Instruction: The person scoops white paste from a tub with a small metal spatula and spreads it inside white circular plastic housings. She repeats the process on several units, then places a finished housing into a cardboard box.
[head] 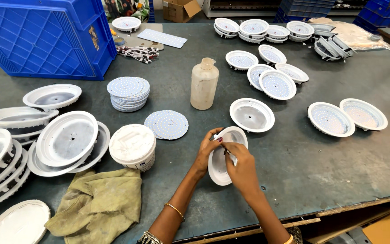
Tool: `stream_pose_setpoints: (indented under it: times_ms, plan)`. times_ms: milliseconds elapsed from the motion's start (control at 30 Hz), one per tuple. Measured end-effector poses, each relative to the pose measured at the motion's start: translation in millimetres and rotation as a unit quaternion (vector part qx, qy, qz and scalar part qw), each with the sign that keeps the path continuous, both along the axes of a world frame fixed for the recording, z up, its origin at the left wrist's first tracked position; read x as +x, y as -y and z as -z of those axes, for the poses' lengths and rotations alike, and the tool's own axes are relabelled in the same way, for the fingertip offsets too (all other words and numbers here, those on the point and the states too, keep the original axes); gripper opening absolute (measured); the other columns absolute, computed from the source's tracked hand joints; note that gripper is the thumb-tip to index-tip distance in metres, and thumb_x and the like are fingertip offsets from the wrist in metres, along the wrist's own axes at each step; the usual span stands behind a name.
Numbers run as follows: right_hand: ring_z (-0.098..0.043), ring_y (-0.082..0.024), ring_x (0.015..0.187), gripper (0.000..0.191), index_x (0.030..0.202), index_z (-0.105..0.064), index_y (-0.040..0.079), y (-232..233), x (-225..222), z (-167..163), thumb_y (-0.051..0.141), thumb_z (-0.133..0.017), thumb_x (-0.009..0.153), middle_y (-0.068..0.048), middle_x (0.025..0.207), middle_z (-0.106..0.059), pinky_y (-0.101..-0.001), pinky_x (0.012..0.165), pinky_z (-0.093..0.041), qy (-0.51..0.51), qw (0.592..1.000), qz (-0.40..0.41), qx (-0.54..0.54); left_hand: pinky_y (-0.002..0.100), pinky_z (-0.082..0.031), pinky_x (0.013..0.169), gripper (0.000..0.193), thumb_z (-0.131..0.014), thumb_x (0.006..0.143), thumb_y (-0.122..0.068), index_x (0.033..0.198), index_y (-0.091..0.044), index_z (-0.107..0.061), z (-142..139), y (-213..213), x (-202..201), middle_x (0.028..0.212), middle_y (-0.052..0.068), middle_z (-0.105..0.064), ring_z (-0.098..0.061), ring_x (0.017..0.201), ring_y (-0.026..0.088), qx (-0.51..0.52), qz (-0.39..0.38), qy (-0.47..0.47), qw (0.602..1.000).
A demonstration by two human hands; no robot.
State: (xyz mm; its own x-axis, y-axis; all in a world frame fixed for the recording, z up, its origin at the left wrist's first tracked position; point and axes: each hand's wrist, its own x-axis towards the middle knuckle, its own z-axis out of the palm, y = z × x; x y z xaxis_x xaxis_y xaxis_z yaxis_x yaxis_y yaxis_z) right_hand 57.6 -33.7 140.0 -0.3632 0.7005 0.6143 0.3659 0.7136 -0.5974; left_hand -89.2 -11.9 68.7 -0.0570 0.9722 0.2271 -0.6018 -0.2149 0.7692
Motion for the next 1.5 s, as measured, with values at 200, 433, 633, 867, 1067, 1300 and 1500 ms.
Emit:
stream_pose_setpoints:
  times_ms: [200, 433, 633, 867, 1067, 1300, 1500]
  plan:
    - [-0.065, -0.031, 0.111, 0.043, 0.117, -0.072, 0.004, 8.3, 13.7, 18.9, -0.005, -0.066, 0.076, -0.011, 0.116, -0.069, -0.0438, 0.099, -0.05, 0.106, 0.984, -0.072, 0.12, 0.031, -0.055, 0.093, 0.054, -0.063, 0.095, -0.027, 0.14, -0.003, -0.047, 6.6, -4.4, -3.5, 0.119, 0.013, -0.065, -0.065, 0.106, 0.017, -0.013, -0.011, 0.022, 1.0]
    - [-0.065, -0.023, 0.117, 0.046, 0.117, -0.073, 0.01, -2.8, 50.8, 51.2, -0.008, -0.061, 0.076, -0.005, 0.121, -0.071, -0.0461, 0.107, -0.047, 0.166, 0.958, -0.113, 0.205, 0.03, -0.056, 0.088, 0.051, -0.063, 0.095, -0.025, 0.139, -0.005, -0.048, 6.4, -4.8, -5.4, 0.116, 0.013, -0.067, -0.067, 0.102, 0.018, -0.054, -0.013, 0.053, 0.997]
    - [-0.066, -0.03, 0.113, 0.046, 0.119, -0.072, 0.008, -18.4, 65.1, 58.2, -0.011, -0.057, 0.079, -0.01, 0.12, -0.071, -0.0448, 0.103, -0.047, 0.103, 0.986, -0.043, 0.12, 0.029, -0.057, 0.087, 0.051, -0.063, 0.094, -0.026, 0.139, -0.005, -0.048, 5.1, -4.3, -6.2, 0.115, 0.012, -0.067, -0.067, 0.101, 0.016, -0.064, -0.028, 0.035, 0.997]
    - [-0.067, -0.039, 0.107, 0.041, 0.119, -0.07, 0.004, -15.1, 40.4, 53.0, -0.01, -0.054, 0.084, -0.018, 0.119, -0.071, -0.0434, 0.094, -0.052, 0.054, 0.997, 0.062, 0.002, 0.024, -0.056, 0.081, 0.052, -0.062, 0.093, -0.018, 0.14, -0.004, -0.048, 11.7, -2.5, -1.7, 0.109, 0.01, -0.067, -0.066, 0.092, 0.011, 0.002, -0.05, -0.015, 0.999]
    - [-0.067, -0.041, 0.103, 0.04, 0.118, -0.069, -0.001, 21.2, 32.1, 52.5, -0.006, -0.055, 0.081, -0.021, 0.115, -0.07, -0.0458, 0.092, -0.051, 0.091, 0.986, 0.089, -0.104, 0.022, -0.053, 0.062, 0.053, -0.059, 0.086, -0.01, 0.136, 0.002, -0.049, 14.1, 1.2, 4.7, 0.094, 0.011, -0.071, -0.065, 0.071, 0.01, 0.026, -0.095, -0.031, 0.995]
    - [-0.071, -0.043, 0.09, 0.028, 0.11, -0.067, -0.006, 42.0, 12.5, 43.7, 0.007, -0.06, 0.086, -0.027, 0.096, -0.072, -0.0461, 0.08, -0.054, 0.083, 0.966, 0.091, -0.228, 0.025, -0.056, 0.067, 0.057, -0.06, 0.084, -0.009, 0.137, 0.004, -0.048, 10.2, 3.8, 6.9, 0.096, 0.015, -0.072, -0.067, 0.075, 0.013, 0.029, -0.096, -0.024, 0.995]
    - [-0.071, -0.037, 0.076, 0.023, 0.101, -0.072, -0.006, 6.7, 12.7, 30.0, 0.013, -0.063, 0.092, -0.021, 0.08, -0.074, -0.0431, 0.07, -0.054, -0.026, 0.951, 0.041, -0.307, 0.025, -0.056, 0.072, 0.057, -0.06, 0.084, -0.01, 0.138, 0.004, -0.047, 8.7, 2.8, 5.9, 0.098, 0.016, -0.072, -0.068, 0.08, 0.014, 0.026, -0.098, -0.038, 0.994]
